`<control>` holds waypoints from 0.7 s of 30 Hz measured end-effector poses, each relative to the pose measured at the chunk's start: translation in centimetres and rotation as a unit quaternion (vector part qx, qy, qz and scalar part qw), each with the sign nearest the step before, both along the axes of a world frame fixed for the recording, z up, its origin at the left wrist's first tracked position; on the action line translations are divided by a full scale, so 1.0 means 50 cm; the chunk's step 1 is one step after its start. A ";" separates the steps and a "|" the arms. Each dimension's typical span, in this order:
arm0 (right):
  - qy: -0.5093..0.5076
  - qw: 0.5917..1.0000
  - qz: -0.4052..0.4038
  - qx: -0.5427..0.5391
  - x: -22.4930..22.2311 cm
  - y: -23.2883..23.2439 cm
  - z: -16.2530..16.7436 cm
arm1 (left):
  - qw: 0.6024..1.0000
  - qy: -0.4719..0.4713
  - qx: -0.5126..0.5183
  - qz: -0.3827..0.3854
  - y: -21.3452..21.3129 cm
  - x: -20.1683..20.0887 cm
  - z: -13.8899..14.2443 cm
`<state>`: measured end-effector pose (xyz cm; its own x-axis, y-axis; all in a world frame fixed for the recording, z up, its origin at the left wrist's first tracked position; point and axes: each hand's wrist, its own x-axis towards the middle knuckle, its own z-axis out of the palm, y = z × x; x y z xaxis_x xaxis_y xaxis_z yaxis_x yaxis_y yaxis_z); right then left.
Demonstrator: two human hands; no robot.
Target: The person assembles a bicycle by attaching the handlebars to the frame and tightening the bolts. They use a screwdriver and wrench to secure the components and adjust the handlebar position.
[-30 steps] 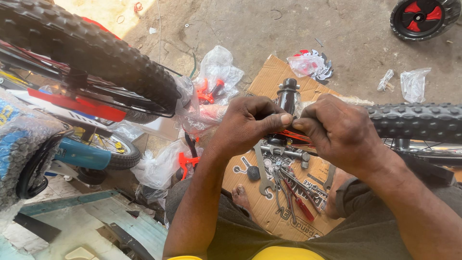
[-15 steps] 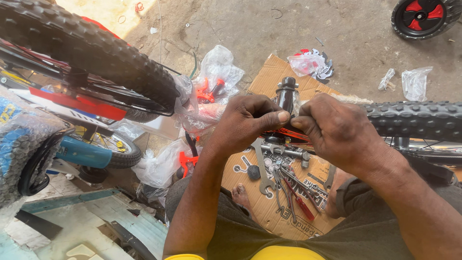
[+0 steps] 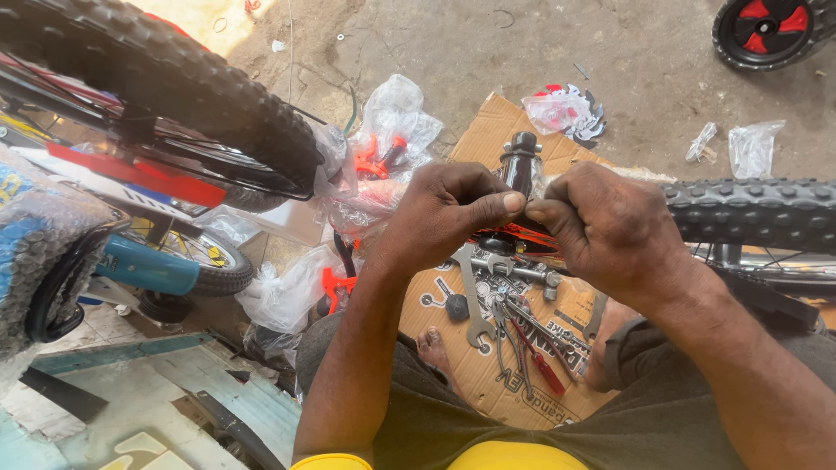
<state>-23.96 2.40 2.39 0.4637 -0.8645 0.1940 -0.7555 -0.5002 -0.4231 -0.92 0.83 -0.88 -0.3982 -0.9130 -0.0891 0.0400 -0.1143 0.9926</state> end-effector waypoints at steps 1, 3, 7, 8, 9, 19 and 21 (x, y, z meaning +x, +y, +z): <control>0.057 0.997 -0.037 0.041 0.001 -0.001 -0.001 | 1.000 -0.007 -0.007 0.003 0.000 0.000 0.001; 0.018 0.997 -0.034 0.062 -0.001 -0.001 0.002 | 1.000 0.002 -0.011 0.007 0.003 0.000 0.002; -0.168 0.983 0.078 0.007 -0.018 0.010 0.020 | 1.000 -0.009 -0.019 0.014 0.005 0.001 -0.001; -0.166 0.982 0.093 0.003 -0.016 0.012 0.021 | 1.000 -0.012 -0.023 0.015 0.005 0.002 -0.003; -0.157 0.983 0.093 -0.004 -0.015 0.014 0.023 | 0.999 -0.015 -0.027 0.013 0.004 0.001 -0.005; -0.064 0.961 0.077 -0.258 0.004 0.047 0.007 | 0.997 -0.019 -0.069 -0.001 0.000 0.004 -0.010; -0.097 0.942 0.130 -0.293 -0.019 0.101 -0.013 | 0.996 -0.054 -0.073 0.009 0.004 0.004 -0.007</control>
<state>-24.90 7.44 1.74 0.5517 -0.4449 0.7055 -0.5124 -0.8482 -0.1342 -0.73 1.02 -1.26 -0.3767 -0.9263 0.0036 -0.0670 0.0311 0.9973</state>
